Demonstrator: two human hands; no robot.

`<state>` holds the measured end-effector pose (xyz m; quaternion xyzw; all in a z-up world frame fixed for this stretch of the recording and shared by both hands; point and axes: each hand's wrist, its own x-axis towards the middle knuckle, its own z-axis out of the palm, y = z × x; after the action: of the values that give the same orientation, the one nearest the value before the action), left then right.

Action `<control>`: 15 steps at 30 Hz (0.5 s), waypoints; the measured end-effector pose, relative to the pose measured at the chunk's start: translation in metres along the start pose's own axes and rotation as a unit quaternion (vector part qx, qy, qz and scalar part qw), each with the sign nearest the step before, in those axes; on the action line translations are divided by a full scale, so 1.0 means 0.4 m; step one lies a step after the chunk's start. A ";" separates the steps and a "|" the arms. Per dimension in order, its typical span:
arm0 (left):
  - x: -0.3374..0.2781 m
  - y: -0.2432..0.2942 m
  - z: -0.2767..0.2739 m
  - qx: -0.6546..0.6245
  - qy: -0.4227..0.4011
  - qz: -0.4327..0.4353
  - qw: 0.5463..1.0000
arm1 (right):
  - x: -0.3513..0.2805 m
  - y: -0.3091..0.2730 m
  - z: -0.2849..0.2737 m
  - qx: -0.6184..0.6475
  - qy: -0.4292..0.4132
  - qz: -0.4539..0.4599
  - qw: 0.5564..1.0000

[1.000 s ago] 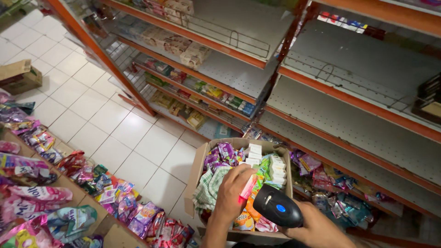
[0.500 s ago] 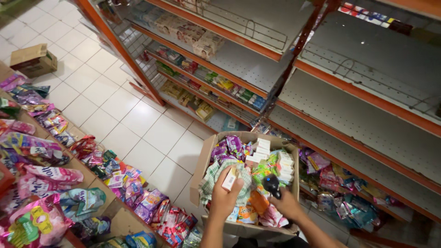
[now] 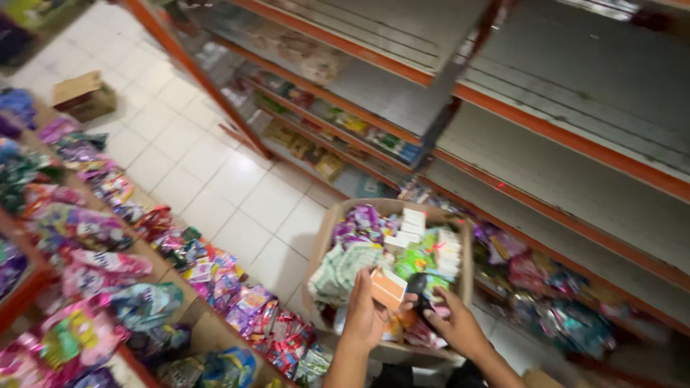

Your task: The person picks up toiletries and snack packets from a cardboard box, scans their barcodes with a handheld scanner, and places them onto shelves in a store aisle.

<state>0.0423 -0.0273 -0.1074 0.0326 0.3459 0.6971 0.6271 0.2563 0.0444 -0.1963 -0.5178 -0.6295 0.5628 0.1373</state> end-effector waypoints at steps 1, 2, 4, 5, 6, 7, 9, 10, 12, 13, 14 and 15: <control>0.007 -0.029 0.020 0.052 0.023 -0.015 0.998 | -0.046 -0.039 -0.037 -0.020 0.011 -0.084 0.996; 0.031 -0.058 0.050 0.107 0.039 -0.031 0.993 | -0.081 -0.079 -0.081 -0.042 0.028 -0.169 0.984; 0.064 -0.127 0.119 0.189 0.052 -0.069 0.978 | -0.123 -0.153 -0.150 -0.063 0.062 -0.259 0.962; 0.076 -0.163 0.159 0.215 0.050 -0.093 0.971 | -0.140 -0.181 -0.183 -0.060 0.080 -0.267 0.959; 0.093 -0.194 0.201 0.243 0.045 -0.111 0.963 | -0.151 -0.201 -0.223 -0.058 0.099 -0.278 0.954; 0.100 -0.222 0.239 0.237 0.024 -0.137 0.961 | -0.162 -0.212 -0.266 -0.011 0.132 -0.220 0.966; 0.106 -0.271 0.314 0.226 -0.014 -0.186 0.956 | -0.177 -0.214 -0.358 0.090 0.193 -0.110 0.971; 0.108 -0.293 0.348 0.251 -0.067 -0.173 0.950 | -0.194 -0.203 -0.410 0.098 0.215 -0.089 0.968; 0.104 -0.339 0.407 0.295 -0.171 -0.147 0.928 | -0.226 -0.168 -0.518 0.115 0.256 -0.044 0.959; 0.103 -0.364 0.436 0.296 -0.187 -0.150 0.924 | -0.243 -0.149 -0.556 0.135 0.256 -0.044 0.956; 0.100 -0.388 0.464 0.297 -0.202 -0.152 0.921 | -0.264 -0.130 -0.594 0.156 0.254 -0.045 0.953; 0.094 -0.412 0.490 0.297 -0.216 -0.153 0.917 | -0.286 -0.113 -0.625 0.177 0.252 -0.046 0.950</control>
<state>0.2686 0.0886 -0.0594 0.3142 0.3941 0.4335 0.7470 0.4715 0.1012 -0.0286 -0.5806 -0.4881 0.5089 0.4069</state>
